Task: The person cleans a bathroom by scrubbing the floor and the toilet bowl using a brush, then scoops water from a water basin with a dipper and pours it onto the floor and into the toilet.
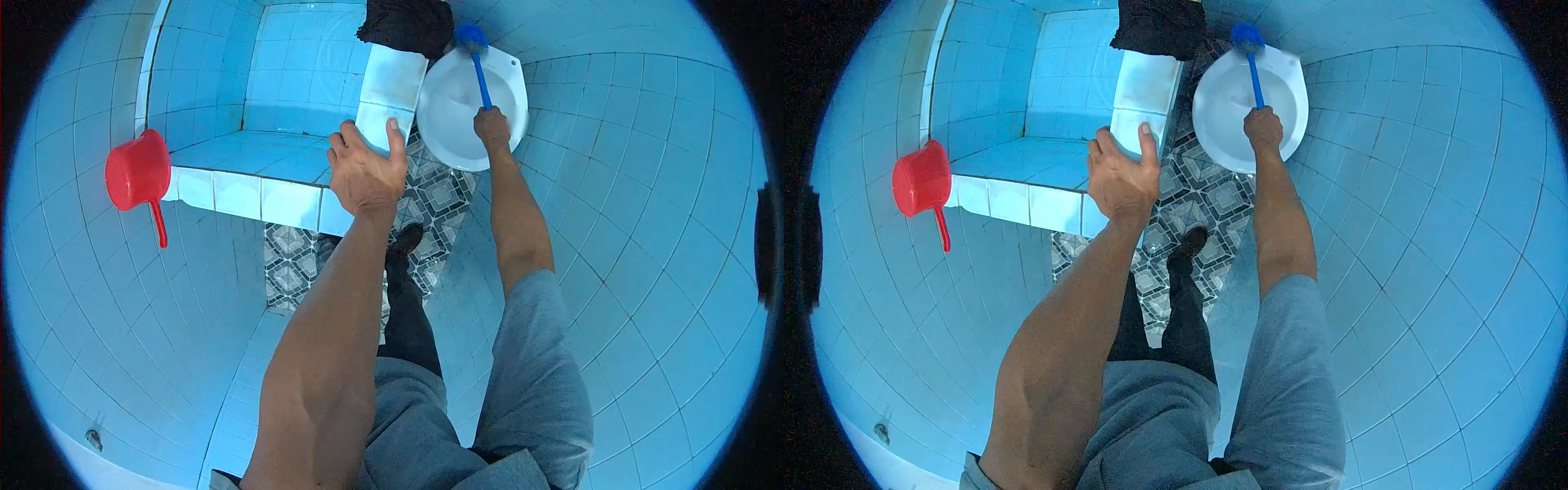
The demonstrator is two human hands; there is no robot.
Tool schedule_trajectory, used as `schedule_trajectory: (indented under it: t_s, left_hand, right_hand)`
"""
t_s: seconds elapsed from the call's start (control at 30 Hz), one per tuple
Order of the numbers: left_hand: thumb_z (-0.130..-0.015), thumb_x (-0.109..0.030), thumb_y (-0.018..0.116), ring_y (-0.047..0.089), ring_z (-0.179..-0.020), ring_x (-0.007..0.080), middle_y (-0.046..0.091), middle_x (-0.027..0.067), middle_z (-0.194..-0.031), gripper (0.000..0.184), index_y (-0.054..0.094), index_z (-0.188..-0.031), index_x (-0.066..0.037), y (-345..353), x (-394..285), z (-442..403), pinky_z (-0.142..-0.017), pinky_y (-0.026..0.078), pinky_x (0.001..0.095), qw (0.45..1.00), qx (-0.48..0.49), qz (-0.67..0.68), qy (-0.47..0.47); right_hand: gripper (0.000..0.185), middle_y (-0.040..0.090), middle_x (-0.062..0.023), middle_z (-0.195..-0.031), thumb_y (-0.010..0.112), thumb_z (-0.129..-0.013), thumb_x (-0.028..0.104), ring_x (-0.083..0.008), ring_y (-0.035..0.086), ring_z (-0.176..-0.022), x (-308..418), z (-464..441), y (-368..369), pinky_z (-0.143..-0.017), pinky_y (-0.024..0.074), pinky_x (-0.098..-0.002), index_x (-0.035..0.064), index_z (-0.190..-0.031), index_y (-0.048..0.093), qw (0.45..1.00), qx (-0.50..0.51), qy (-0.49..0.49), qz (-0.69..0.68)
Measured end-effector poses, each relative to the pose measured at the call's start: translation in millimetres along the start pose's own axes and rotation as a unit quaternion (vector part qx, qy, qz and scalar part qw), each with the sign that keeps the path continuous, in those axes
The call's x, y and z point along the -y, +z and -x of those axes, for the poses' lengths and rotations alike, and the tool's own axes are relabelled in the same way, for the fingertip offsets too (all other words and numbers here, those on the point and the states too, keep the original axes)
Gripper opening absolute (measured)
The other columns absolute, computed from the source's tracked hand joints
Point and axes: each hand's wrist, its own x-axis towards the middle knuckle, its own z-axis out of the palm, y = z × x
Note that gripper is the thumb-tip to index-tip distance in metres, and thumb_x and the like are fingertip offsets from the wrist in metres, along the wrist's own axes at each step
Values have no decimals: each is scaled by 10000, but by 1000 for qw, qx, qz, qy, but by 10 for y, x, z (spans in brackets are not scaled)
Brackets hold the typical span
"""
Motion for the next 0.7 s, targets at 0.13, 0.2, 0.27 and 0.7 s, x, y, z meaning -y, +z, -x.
schedule_trajectory:
  t_s: [0.13,0.2,0.27,0.7]
  left_hand:
    - [-907,-570,506,609,-976,366,569,210,-1037,655,529,-1159,34,-33,-10,1,-787,519,502,1000,25,0,-12]
    - [-909,-568,506,610,-973,364,569,209,-1032,651,530,-1157,34,-32,-11,3,-785,521,500,1000,21,1,-9]
    - [-910,-566,506,611,-970,361,570,207,-1028,648,531,-1154,34,-20,9,-2,-783,523,499,1000,18,0,-6]
    - [-881,-541,555,594,-959,367,547,193,-1021,605,527,-1104,20,9,4,11,-742,541,498,1000,3,7,0]
  right_hand:
    - [315,683,-277,-871,526,-906,278,-423,695,-817,284,174,-48,-750,566,-497,-29,-939,589,1000,21,-1,3]
    - [313,687,-270,-920,516,-911,272,-437,689,-858,303,190,55,-781,558,-502,-27,-966,591,997,77,9,14]
    - [333,686,-265,-952,504,-918,286,-435,685,-891,221,141,111,-814,547,-506,-25,-1001,592,997,75,-6,30]
    - [409,687,-226,-728,473,-926,298,-356,704,-635,-170,-230,-52,-675,582,-430,-39,-818,679,980,63,121,-146]
